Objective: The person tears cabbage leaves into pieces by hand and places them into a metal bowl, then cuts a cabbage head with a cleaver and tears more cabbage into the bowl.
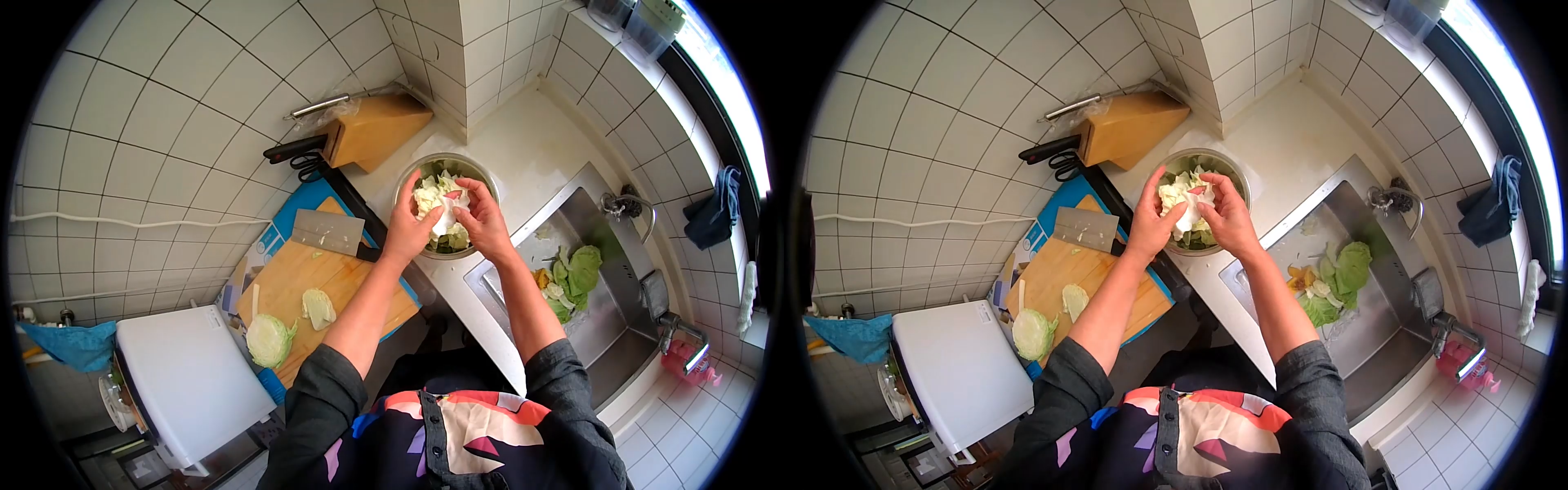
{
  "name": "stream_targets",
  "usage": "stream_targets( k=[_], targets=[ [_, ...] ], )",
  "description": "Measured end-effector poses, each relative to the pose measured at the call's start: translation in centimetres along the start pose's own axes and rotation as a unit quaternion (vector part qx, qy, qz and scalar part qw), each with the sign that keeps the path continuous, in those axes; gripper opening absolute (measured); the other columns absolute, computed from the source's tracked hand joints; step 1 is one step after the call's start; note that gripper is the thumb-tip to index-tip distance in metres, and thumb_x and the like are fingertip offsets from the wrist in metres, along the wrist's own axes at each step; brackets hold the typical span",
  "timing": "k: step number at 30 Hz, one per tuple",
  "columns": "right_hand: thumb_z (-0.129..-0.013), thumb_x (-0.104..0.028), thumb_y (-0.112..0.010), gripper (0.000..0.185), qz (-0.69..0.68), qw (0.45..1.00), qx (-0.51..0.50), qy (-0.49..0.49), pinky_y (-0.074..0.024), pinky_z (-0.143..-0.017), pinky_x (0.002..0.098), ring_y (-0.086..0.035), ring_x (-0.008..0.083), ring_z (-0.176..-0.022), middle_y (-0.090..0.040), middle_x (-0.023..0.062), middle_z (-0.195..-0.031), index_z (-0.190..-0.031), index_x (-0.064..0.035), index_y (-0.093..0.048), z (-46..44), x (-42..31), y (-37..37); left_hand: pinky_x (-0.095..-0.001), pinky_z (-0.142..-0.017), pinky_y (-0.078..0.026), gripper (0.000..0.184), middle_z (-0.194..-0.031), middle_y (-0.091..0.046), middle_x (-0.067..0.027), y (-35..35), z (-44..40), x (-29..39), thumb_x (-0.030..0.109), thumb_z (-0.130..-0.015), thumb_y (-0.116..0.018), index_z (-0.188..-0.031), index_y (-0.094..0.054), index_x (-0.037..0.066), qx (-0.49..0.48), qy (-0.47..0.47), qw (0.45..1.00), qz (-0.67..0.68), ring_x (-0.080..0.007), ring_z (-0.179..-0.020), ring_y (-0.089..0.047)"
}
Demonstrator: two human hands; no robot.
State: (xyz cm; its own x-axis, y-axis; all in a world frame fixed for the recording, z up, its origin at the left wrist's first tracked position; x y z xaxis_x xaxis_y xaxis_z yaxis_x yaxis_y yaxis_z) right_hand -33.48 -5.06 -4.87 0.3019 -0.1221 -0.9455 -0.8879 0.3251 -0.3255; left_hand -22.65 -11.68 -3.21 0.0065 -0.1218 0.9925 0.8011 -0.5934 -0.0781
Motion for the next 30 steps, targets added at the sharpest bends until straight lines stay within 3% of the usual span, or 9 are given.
stream_targets(
  k=[4, 7, 9, 11, 17, 19, 24, 27, 30],
  targets=[
    [-0.082, 0.002, -0.057, 0.042, -0.008, 1.000, 0.005, 0.005, -0.0460, -0.078, 0.0240, -0.054, 0.0114, -0.093, -0.057, 0.0078, -0.104, -0.121, -0.0043, -0.043, 0.0, -0.1, -0.1, -0.0253, -0.078, -0.046, 0.034, -0.102, -0.060, -0.0078, 0.0, 0.1, 1.2, 0.006, -0.081, -0.058, -0.115, -0.053, 0.003, -0.010, -0.032, 0.978, -0.206, -0.0121, -0.089, -0.057],
    [-0.082, -0.007, -0.063, 0.029, 0.236, 0.970, 0.049, 0.028, -0.0466, -0.071, 0.0237, -0.057, 0.0113, -0.082, -0.061, 0.0074, -0.090, -0.109, -0.0058, -0.054, -0.1, -2.1, 0.7, -0.0237, -0.074, -0.045, 0.022, -0.094, -0.062, -0.0056, 0.2, 0.4, 1.3, 0.008, -0.082, -0.058, -0.102, -0.058, 0.002, 0.005, -0.007, 0.975, -0.222, -0.0101, -0.084, -0.056],
    [-0.083, -0.009, -0.064, 0.018, 0.316, 0.944, -0.022, -0.097, -0.0456, -0.060, 0.0229, -0.054, 0.0081, -0.069, -0.057, 0.0016, -0.075, -0.099, -0.0048, -0.059, -0.1, -1.2, 0.4, -0.0269, -0.074, -0.046, 0.021, -0.092, -0.063, -0.0084, 0.4, 0.4, 0.9, 0.009, -0.081, -0.059, -0.102, -0.058, 0.003, 0.006, -0.005, 0.976, -0.218, -0.0153, -0.083, -0.059],
    [-0.082, -0.010, -0.064, 0.015, 0.264, 0.955, -0.026, -0.130, -0.0457, -0.056, 0.0236, -0.053, 0.0086, -0.063, -0.058, 0.0027, -0.072, -0.095, -0.0042, -0.060, -0.2, -0.8, 0.9, -0.0300, -0.073, -0.047, 0.021, -0.091, -0.063, -0.0112, 0.6, 0.3, 0.5, 0.011, -0.080, -0.060, -0.101, -0.058, 0.005, 0.007, -0.003, 0.977, -0.215, -0.0206, -0.082, -0.061],
    [-0.084, -0.010, -0.062, 0.011, 0.067, 0.990, 0.005, -0.120, -0.0468, -0.049, 0.0229, -0.053, 0.0080, -0.055, -0.057, 0.0030, -0.067, -0.088, -0.0005, -0.059, -0.1, -0.6, 0.7, -0.0253, -0.078, -0.044, 0.035, -0.096, -0.060, -0.0056, 0.6, 0.9, -0.5, 0.033, -0.091, -0.054, -0.104, -0.057, 0.001, -0.006, 0.096, 0.985, 0.145, -0.0120, -0.088, -0.056],
    [-0.085, -0.010, -0.062, 0.011, 0.009, 0.993, 0.031, -0.116, -0.0478, -0.049, 0.0224, -0.053, 0.0082, -0.056, -0.057, 0.0028, -0.067, -0.087, 0.0002, -0.058, -0.1, -0.4, 1.0, -0.0238, -0.079, -0.043, 0.045, -0.099, -0.060, -0.0057, 2.4, 1.1, -1.5, 0.041, -0.093, -0.047, -0.107, -0.055, 0.000, 0.082, 0.090, 0.974, 0.191, -0.0103, -0.089, -0.055],
    [-0.084, -0.008, -0.063, 0.010, -0.034, 0.986, 0.098, -0.129, -0.0491, -0.051, 0.0227, -0.055, 0.0087, -0.057, -0.058, 0.0034, -0.067, -0.086, 0.0008, -0.058, -0.1, 0.3, 1.4, -0.0235, -0.078, -0.043, 0.048, -0.098, -0.060, -0.0056, 1.5, 2.1, -2.0, 0.043, -0.090, -0.052, -0.108, -0.055, -0.001, 0.020, 0.064, 0.990, 0.127, -0.0093, -0.088, -0.055],
    [-0.084, -0.010, -0.063, 0.010, -0.052, 0.984, 0.096, -0.143, -0.0481, -0.052, 0.0217, -0.055, 0.0077, -0.059, -0.058, 0.0021, -0.070, -0.085, -0.0012, -0.058, 0.0, 1.2, 0.6, -0.0238, -0.070, -0.044, 0.038, -0.092, -0.063, -0.0033, -0.4, 2.4, -0.1, 0.033, -0.089, -0.058, -0.105, -0.059, -0.002, 0.021, -0.016, 0.998, -0.062, -0.0073, -0.081, -0.054],
    [-0.082, -0.007, -0.064, 0.008, 0.036, 0.991, 0.090, -0.096, -0.0476, -0.050, 0.0224, -0.056, 0.0091, -0.057, -0.059, 0.0043, -0.065, -0.081, 0.0004, -0.060, 0.4, 0.3, -0.1, -0.0239, -0.071, -0.045, 0.034, -0.094, -0.062, -0.0015, 0.8, 2.2, -1.1, 0.030, -0.089, -0.059, -0.103, -0.061, -0.001, 0.068, 0.071, 0.995, -0.028, -0.0063, -0.081, -0.053]
  ],
)
Point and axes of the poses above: each hand's wrist, its own z-axis away from the middle knuckle, its own y-axis out of the back of the hand, x = y × z, the point moved 8 cm from there along -z, towards the middle knuckle
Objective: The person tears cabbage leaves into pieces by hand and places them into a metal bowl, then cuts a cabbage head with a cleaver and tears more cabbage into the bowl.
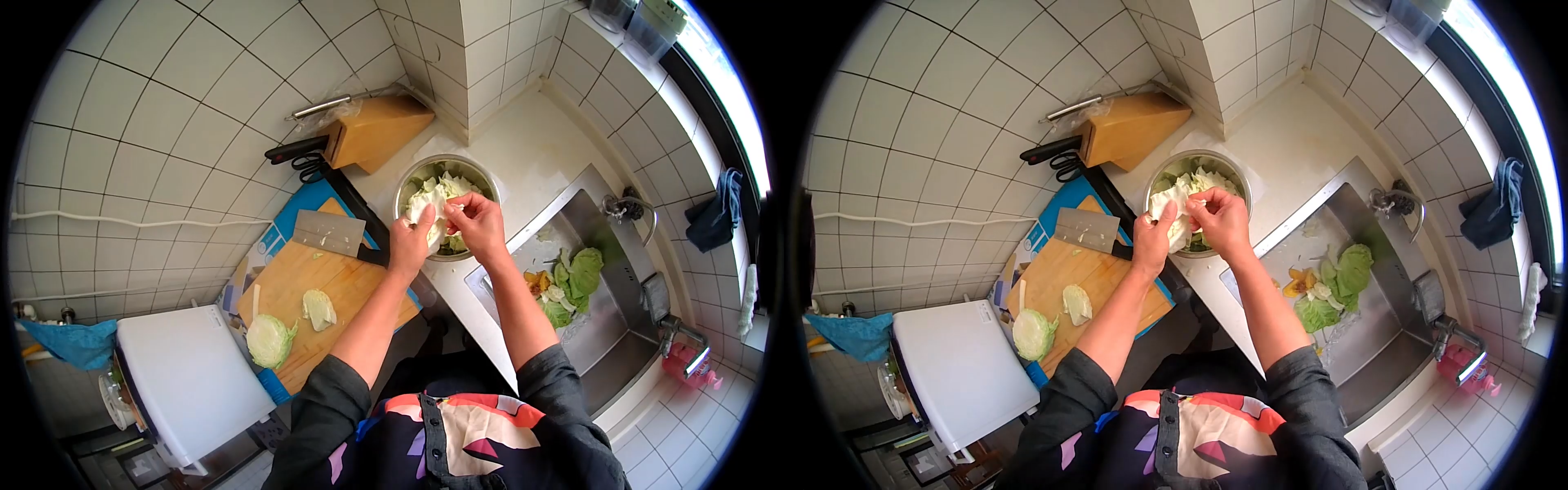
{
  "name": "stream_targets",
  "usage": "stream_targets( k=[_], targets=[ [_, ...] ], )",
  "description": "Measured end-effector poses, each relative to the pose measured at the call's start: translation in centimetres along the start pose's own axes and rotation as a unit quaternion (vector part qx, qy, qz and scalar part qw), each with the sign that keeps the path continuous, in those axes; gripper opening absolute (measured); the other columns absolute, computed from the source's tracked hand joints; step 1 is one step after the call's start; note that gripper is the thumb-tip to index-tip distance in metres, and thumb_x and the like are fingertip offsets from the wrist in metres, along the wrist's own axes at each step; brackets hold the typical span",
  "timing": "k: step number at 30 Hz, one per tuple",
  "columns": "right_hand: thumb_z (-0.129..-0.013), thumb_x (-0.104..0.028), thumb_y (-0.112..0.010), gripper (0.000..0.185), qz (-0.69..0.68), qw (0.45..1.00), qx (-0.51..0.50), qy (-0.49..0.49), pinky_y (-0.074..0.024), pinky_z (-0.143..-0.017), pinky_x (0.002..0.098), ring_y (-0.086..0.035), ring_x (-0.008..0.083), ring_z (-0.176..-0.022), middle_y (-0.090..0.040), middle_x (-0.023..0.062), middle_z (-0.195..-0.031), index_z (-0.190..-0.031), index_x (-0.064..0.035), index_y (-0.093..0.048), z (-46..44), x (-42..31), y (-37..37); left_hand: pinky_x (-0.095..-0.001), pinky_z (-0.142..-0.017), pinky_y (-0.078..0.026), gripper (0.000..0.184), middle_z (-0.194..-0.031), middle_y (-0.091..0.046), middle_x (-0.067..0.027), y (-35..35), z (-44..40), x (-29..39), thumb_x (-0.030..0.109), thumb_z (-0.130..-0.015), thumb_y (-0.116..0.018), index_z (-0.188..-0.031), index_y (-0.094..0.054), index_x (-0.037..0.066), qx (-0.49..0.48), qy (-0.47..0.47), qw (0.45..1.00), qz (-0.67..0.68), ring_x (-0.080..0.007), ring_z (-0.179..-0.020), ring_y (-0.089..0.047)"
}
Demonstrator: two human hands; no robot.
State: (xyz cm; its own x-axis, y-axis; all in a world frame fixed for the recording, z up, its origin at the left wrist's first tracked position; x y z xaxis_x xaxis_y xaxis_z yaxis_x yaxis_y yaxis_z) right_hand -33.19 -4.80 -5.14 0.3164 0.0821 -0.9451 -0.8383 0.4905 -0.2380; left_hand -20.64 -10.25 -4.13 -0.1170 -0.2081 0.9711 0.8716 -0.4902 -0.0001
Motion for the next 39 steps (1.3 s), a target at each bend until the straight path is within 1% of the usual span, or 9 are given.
stream_targets(
  k=[4, 10, 13, 15, 24, 29, 33, 35, 39],
  targets=[
    [-0.078, 0.004, -0.064, 0.007, 0.065, 0.968, 0.001, 0.242, -0.0486, -0.052, 0.0234, -0.057, 0.0093, -0.057, -0.060, 0.0085, -0.082, -0.083, 0.0014, -0.060, 2.0, -3.4, -0.6, -0.0275, -0.069, -0.048, 0.026, -0.090, -0.064, -0.0074, -0.9, 0.4, 0.0, 0.021, -0.088, -0.058, -0.103, -0.060, 0.000, 0.008, 0.110, 0.961, 0.255, -0.0126, -0.078, -0.060],
    [-0.086, -0.002, -0.058, 0.005, -0.226, 0.930, 0.161, 0.240, -0.0507, -0.059, 0.0257, -0.057, 0.0113, -0.065, -0.060, 0.0082, -0.085, -0.090, 0.0001, -0.057, 2.1, -4.5, 3.4, -0.0291, -0.073, -0.050, 0.027, -0.094, -0.063, -0.0087, -0.8, 0.5, -0.9, 0.017, -0.086, -0.058, -0.104, -0.059, -0.003, 0.021, 0.210, 0.909, 0.359, -0.0167, -0.083, -0.062],
    [-0.088, -0.007, -0.057, 0.010, -0.162, 0.968, 0.114, 0.155, -0.0488, -0.058, 0.0238, -0.056, 0.0099, -0.066, -0.059, 0.0061, -0.083, -0.096, -0.0013, -0.056, 0.3, -4.2, 3.1, -0.0266, -0.071, -0.049, 0.024, -0.094, -0.063, -0.0060, -1.0, 1.0, 1.3, 0.016, -0.087, -0.059, -0.103, -0.060, -0.002, -0.032, 0.109, 0.973, 0.200, -0.0122, -0.078, -0.061],
    [-0.089, -0.014, -0.056, 0.016, -0.055, 0.993, -0.098, 0.032, -0.0462, -0.059, 0.0227, -0.055, 0.0085, -0.068, -0.059, 0.0038, -0.080, -0.101, -0.0031, -0.055, -0.5, -3.4, -0.4, -0.0265, -0.069, -0.049, 0.025, -0.092, -0.063, -0.0051, -1.0, 0.8, 1.6, 0.017, -0.086, -0.060, -0.102, -0.061, -0.002, -0.062, 0.087, 0.988, 0.112, -0.0112, -0.078, -0.060],
    [-0.084, -0.015, -0.064, 0.019, 0.130, 0.964, -0.226, 0.045, -0.0419, -0.061, 0.0230, -0.051, 0.0073, -0.068, -0.056, -0.0002, -0.075, -0.095, -0.0035, -0.054, 0.1, -3.5, -2.4, -0.0256, -0.067, -0.045, 0.025, -0.082, -0.063, -0.0018, -0.5, 0.4, 1.4, 0.022, -0.084, -0.063, -0.096, -0.062, -0.001, -0.167, 0.077, 0.954, -0.237, -0.0079, -0.076, -0.056],
    [-0.085, -0.020, -0.062, 0.018, 0.078, 0.973, -0.203, -0.082, -0.0368, -0.049, 0.0218, -0.046, 0.0051, -0.056, -0.053, -0.0033, -0.066, -0.090, -0.0041, -0.053, 0.2, -2.3, -1.6, -0.0225, -0.065, -0.046, 0.030, -0.086, -0.060, -0.0010, -0.8, 0.8, -0.2, 0.026, -0.093, -0.050, -0.102, -0.058, -0.001, -0.209, 0.128, 0.969, -0.007, -0.0054, -0.074, -0.055],
    [-0.088, -0.021, -0.060, 0.016, 0.030, 0.981, -0.179, -0.072, -0.0332, -0.042, 0.0187, -0.043, 0.0025, -0.050, -0.050, -0.0042, -0.064, -0.091, -0.0068, -0.052, 0.4, 0.2, -1.9, -0.0239, -0.060, -0.040, 0.034, -0.077, -0.053, 0.0021, -0.6, 0.6, 0.1, 0.030, -0.096, -0.044, -0.094, -0.059, 0.000, -0.170, 0.064, 0.975, -0.127, -0.0059, -0.068, -0.044],
    [-0.086, -0.018, -0.060, 0.015, 0.035, 0.992, -0.080, 0.091, -0.0326, -0.044, 0.0202, -0.041, 0.0023, -0.051, -0.052, -0.0029, -0.063, -0.085, -0.0043, -0.054, 0.6, -1.1, -1.3, -0.0243, -0.064, -0.043, 0.034, -0.082, -0.057, -0.0012, -0.5, 0.8, -0.1, 0.029, -0.096, -0.043, -0.096, -0.059, -0.001, -0.105, 0.097, 0.990, 0.012, -0.0075, -0.072, -0.050],
    [-0.083, -0.006, -0.062, 0.009, 0.105, 0.979, -0.002, 0.174, -0.0374, -0.047, 0.0202, -0.047, 0.0026, -0.055, -0.056, 0.0013, -0.066, -0.084, -0.0029, -0.054, 2.3, -2.7, -1.1, -0.0255, -0.067, -0.049, 0.031, -0.091, -0.062, -0.0062, -1.6, 1.6, 0.1, 0.026, -0.095, -0.044, -0.103, -0.057, -0.001, -0.095, 0.160, 0.964, 0.192, -0.0126, -0.077, -0.061]
  ],
)
Point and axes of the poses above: each hand's wrist, its own z-axis away from the middle knuckle, its own y-axis out of the back of the hand, x = y × z, the point moved 8 cm from there along -z, towards the middle knuckle
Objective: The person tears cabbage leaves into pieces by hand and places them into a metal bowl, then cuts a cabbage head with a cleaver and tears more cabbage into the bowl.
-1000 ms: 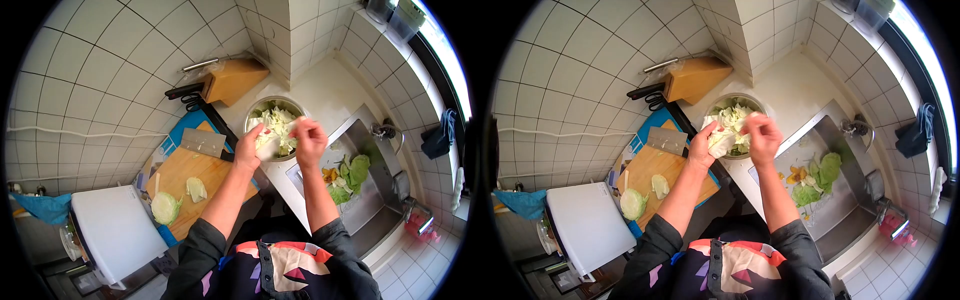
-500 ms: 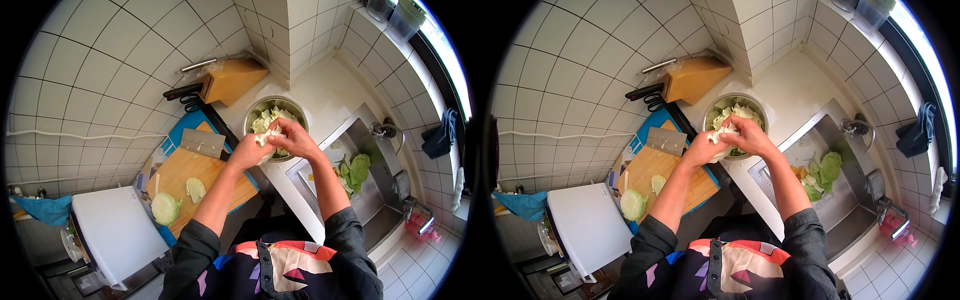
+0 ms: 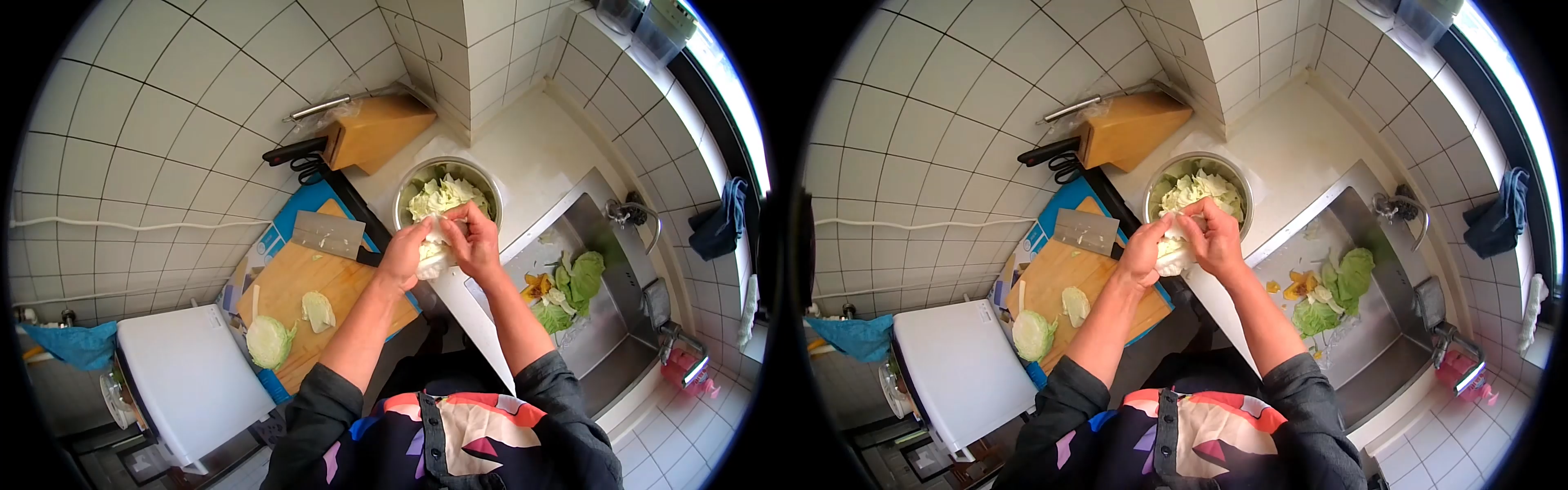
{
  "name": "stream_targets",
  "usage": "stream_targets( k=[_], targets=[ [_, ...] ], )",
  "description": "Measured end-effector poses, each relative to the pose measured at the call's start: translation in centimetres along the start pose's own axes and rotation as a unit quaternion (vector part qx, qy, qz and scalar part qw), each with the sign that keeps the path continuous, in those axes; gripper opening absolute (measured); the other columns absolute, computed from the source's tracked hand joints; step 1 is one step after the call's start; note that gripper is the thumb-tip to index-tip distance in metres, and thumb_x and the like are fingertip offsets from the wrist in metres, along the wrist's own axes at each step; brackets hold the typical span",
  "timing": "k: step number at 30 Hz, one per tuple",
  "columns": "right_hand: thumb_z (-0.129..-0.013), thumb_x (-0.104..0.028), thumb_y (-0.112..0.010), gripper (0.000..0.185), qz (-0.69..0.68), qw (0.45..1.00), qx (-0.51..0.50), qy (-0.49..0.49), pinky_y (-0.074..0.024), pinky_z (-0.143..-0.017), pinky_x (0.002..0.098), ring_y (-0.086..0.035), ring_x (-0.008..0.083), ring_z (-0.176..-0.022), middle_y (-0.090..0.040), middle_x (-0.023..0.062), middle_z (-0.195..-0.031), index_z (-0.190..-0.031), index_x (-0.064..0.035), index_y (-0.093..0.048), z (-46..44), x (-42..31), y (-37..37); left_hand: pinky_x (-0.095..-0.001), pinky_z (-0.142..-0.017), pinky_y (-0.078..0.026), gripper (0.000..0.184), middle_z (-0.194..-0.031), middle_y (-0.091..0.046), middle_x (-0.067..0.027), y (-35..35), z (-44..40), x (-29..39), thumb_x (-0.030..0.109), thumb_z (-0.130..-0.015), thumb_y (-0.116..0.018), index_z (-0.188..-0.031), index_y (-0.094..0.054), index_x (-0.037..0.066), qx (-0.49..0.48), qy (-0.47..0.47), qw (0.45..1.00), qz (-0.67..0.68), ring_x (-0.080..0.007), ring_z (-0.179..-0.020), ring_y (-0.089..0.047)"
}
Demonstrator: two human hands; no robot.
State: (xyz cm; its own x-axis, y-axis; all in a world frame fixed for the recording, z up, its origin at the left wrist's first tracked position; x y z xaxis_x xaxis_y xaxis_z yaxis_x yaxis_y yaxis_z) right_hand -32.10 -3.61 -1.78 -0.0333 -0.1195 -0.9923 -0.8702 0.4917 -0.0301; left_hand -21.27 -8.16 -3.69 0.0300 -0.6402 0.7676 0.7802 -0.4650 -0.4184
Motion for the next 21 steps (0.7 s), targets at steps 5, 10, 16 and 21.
stream_targets(
  k=[5, 10, 16, 21],
  targets=[
    [-0.081, 0.001, -0.062, 0.009, 0.009, 0.994, 0.053, 0.095, -0.0445, -0.053, 0.0214, -0.055, 0.0047, -0.062, -0.060, 0.0050, -0.074, -0.085, -0.0019, -0.054, 0.0, -2.0, 0.1, -0.0269, -0.070, -0.050, 0.030, -0.094, -0.062, -0.0069, 0.6, -0.2, -1.2, 0.027, -0.094, -0.046, -0.103, -0.057, 0.000, 0.041, -0.006, 0.995, 0.091, -0.0137, -0.081, -0.061],
    [-0.081, 0.003, -0.061, 0.009, -0.056, 0.992, 0.089, 0.063, -0.0460, -0.052, 0.0207, -0.057, 0.0079, -0.063, -0.060, 0.0040, -0.075, -0.087, -0.0016, -0.055, 0.1, -1.0, 0.6, -0.0261, -0.073, -0.047, 0.032, -0.096, -0.061, -0.0073, -0.4, 0.1, -0.3, 0.027, -0.095, -0.046, -0.102, -0.058, -0.002, 0.085, -0.069, 0.992, 0.062, -0.0139, -0.084, -0.059],
    [-0.085, -0.010, -0.062, 0.008, -0.320, 0.938, 0.122, -0.062, -0.0395, -0.040, 0.0175, -0.049, 0.0037, -0.055, -0.058, 0.0008, -0.072, -0.088, -0.0073, -0.054, 0.1, -0.7, 2.9, -0.0269, -0.062, -0.049, 0.034, -0.087, -0.062, -0.0084, 3.5, 0.2, 1.0, 0.026, -0.096, -0.042, -0.095, -0.058, -0.004, 0.228, -0.126, 0.965, 0.038, -0.0149, -0.070, -0.060],
    [-0.084, -0.015, -0.061, 0.020, 0.102, 0.995, 0.004, -0.021, -0.0501, -0.058, 0.0313, -0.060, 0.0205, -0.071, -0.061, 0.0084, -0.086, -0.101, -0.0060, -0.058, -2.2, 1.1, 3.4, -0.0244, -0.061, -0.046, 0.035, -0.078, -0.064, -0.0067, 2.8, 0.1, 2.9, 0.027, -0.094, -0.047, -0.090, -0.060, -0.005, 0.175, -0.147, 0.966, -0.121, -0.0153, -0.069, -0.062]
  ],
)
Point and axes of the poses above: each hand's wrist, its own z-axis away from the middle knuckle, its own y-axis out of the back of the hand, x = y × z, the point moved 8 cm from there along -z, towards the middle knuckle
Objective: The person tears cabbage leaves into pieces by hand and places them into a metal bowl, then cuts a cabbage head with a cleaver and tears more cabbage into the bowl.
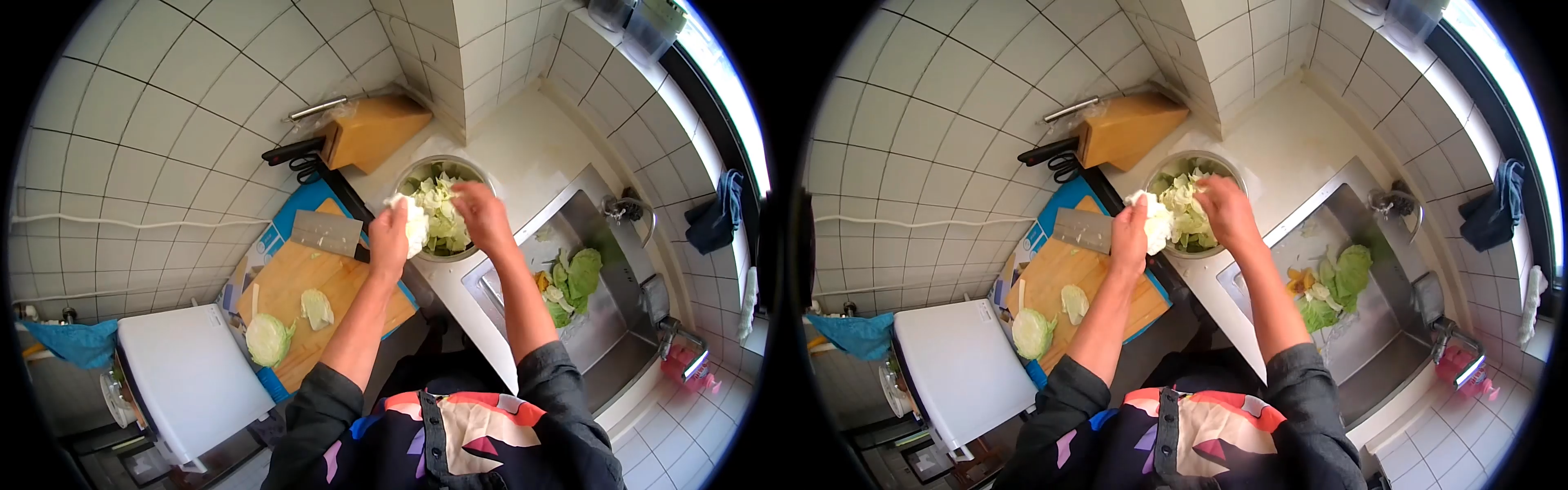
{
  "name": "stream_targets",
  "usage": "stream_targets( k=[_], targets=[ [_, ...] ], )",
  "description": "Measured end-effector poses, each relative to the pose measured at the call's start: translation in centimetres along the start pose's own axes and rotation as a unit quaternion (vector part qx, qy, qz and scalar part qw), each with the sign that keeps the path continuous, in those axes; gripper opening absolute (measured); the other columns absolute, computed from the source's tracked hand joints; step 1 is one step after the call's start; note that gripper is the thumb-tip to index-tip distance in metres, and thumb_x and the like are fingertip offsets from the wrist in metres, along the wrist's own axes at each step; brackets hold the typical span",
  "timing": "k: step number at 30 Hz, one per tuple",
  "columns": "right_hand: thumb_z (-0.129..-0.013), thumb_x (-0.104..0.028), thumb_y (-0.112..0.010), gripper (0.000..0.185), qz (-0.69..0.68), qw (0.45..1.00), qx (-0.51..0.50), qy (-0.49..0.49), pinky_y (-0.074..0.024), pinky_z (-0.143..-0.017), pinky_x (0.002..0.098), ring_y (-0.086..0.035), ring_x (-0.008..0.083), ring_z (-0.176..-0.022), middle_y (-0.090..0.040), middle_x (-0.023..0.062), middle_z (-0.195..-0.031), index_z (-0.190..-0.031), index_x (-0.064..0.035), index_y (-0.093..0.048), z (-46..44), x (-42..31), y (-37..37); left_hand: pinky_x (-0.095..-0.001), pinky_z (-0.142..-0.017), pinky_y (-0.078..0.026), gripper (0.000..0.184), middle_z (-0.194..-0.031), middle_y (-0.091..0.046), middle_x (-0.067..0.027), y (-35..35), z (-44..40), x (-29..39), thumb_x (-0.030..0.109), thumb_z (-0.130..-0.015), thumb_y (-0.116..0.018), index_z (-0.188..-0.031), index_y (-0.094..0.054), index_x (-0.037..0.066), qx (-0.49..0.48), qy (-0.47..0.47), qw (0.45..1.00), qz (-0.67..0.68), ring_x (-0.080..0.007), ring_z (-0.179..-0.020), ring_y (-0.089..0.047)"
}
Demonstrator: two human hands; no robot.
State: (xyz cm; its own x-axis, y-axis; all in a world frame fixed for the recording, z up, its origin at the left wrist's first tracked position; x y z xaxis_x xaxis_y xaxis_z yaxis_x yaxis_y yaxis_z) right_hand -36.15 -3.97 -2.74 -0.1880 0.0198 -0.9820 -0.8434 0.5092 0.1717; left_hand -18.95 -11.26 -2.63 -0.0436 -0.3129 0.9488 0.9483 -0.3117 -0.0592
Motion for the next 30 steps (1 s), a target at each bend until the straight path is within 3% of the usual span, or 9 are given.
stream_targets(
  k=[1, 4, 6, 9, 12, 18, 20, 24, 30],
  targets=[
    [-0.084, -0.017, -0.060, 0.025, 0.250, 0.962, -0.061, 0.094, -0.0519, -0.069, 0.0365, -0.062, 0.0276, -0.080, -0.062, 0.0118, -0.093, -0.107, -0.0076, -0.059, -0.3, -0.9, -1.4, -0.0264, -0.062, -0.046, 0.033, -0.077, -0.065, -0.0077, -0.4, 0.0, 0.0, 0.028, -0.091, -0.053, -0.090, -0.062, -0.004, -0.019, -0.003, 0.999, -0.037, -0.0166, -0.070, -0.062],
    [-0.083, -0.020, -0.059, 0.032, 0.318, 0.941, -0.093, 0.076, -0.0467, -0.083, 0.0408, -0.057, 0.0350, -0.094, -0.060, 0.0150, -0.107, -0.114, -0.0139, -0.059, -0.1, -0.9, -1.0, -0.0302, -0.063, -0.046, 0.033, -0.077, -0.066, -0.0103, -1.0, 0.8, 1.4, 0.031, -0.087, -0.059, -0.091, -0.062, -0.002, -0.023, -0.066, 0.961, -0.267, -0.0188, -0.069, -0.062],
    [-0.083, -0.020, -0.061, 0.033, 0.320, 0.940, -0.066, 0.100, -0.0479, -0.078, 0.0385, -0.060, 0.0319, -0.089, -0.060, 0.0151, -0.109, -0.115, -0.0119, -0.059, -0.1, -2.9, -0.1, -0.0311, -0.061, -0.047, 0.027, -0.077, -0.067, -0.0084, -1.5, 1.4, 1.6, 0.025, -0.082, -0.065, -0.087, -0.064, -0.002, -0.014, -0.090, 0.956, -0.277, -0.0144, -0.066, -0.061],
    [-0.079, -0.018, -0.067, 0.034, 0.081, 0.984, -0.156, -0.001, -0.0481, -0.071, 0.0329, -0.061, 0.0227, -0.080, -0.064, 0.0151, -0.097, -0.111, -0.0061, -0.061, 0.8, -4.4, -1.4, -0.0362, -0.064, -0.048, 0.026, -0.080, -0.063, -0.0175, -3.7, 2.5, 2.1, 0.022, -0.074, -0.071, -0.086, -0.062, 0.000, -0.052, -0.185, 0.898, -0.396, -0.0339, -0.072, -0.062],
    [-0.080, -0.015, -0.066, 0.023, 0.066, 0.987, -0.144, -0.010, -0.0481, -0.068, 0.0321, -0.060, 0.0205, -0.073, -0.065, 0.0132, -0.082, -0.099, -0.0026, -0.064, 1.5, -3.3, -2.0, -0.0374, -0.063, -0.048, 0.029, -0.079, -0.063, -0.0165, -4.1, 2.8, 2.3, 0.024, -0.072, -0.072, -0.084, -0.062, 0.000, -0.041, -0.241, 0.875, -0.418, -0.0358, -0.072, -0.060],
    [-0.086, -0.016, -0.059, 0.019, 0.065, 0.988, -0.129, -0.052, -0.0485, -0.061, 0.0282, -0.057, 0.0125, -0.067, -0.063, 0.0077, -0.076, -0.096, -0.0004, -0.063, 2.2, -0.2, -2.1, -0.0323, -0.061, -0.047, 0.036, -0.076, -0.065, -0.0139, -2.3, 2.2, 1.4, 0.026, -0.067, -0.078, -0.089, -0.063, 0.001, -0.055, -0.154, 0.915, -0.368, -0.0213, -0.067, -0.063],
    [-0.090, -0.021, -0.055, 0.024, -0.121, 0.961, -0.164, -0.188, -0.0495, -0.062, 0.0253, -0.057, 0.0108, -0.068, -0.062, 0.0045, -0.080, -0.102, -0.0019, -0.062, 3.1, 0.9, -3.6, -0.0295, -0.060, -0.047, 0.032, -0.075, -0.065, -0.0118, -2.5, 2.4, 1.7, 0.023, -0.069, -0.077, -0.088, -0.063, 0.001, -0.063, -0.162, 0.911, -0.373, -0.0169, -0.065, -0.061],
    [-0.090, -0.021, -0.056, 0.029, -0.254, 0.928, -0.156, -0.223, -0.0504, -0.066, 0.0243, -0.057, 0.0096, -0.075, -0.061, 0.0026, -0.089, -0.111, -0.0004, -0.058, 4.1, 0.9, -3.8, -0.0275, -0.059, -0.046, 0.029, -0.073, -0.065, -0.0087, -2.3, 2.2, 2.3, 0.021, -0.073, -0.074, -0.087, -0.063, 0.000, -0.075, -0.149, 0.934, -0.315, -0.0111, -0.065, -0.058],
    [-0.083, -0.013, -0.065, 0.036, -0.271, 0.941, -0.128, -0.157, -0.0504, -0.069, 0.0257, -0.057, 0.0100, -0.079, -0.061, 0.0037, -0.092, -0.114, 0.0010, -0.055, 5.1, 0.6, -3.8, -0.0209, -0.059, -0.045, 0.024, -0.078, -0.064, -0.0026, -2.1, 1.7, 0.3, 0.021, -0.085, -0.064, -0.092, -0.062, -0.002, -0.119, -0.047, 0.978, -0.168, -0.0058, -0.068, -0.056]
  ],
)
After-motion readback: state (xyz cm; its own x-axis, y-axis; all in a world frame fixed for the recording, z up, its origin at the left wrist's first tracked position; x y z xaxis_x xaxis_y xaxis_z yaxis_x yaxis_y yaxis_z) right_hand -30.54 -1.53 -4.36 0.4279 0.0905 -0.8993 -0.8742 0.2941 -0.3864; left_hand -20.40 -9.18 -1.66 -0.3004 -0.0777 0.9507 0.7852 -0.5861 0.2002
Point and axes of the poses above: each hand's wrist, its own z-axis away from the middle knuckle, its own y-axis out of the back of the hand, x = y × z, the point moved 8 cm from there along -z, towards the middle knuckle
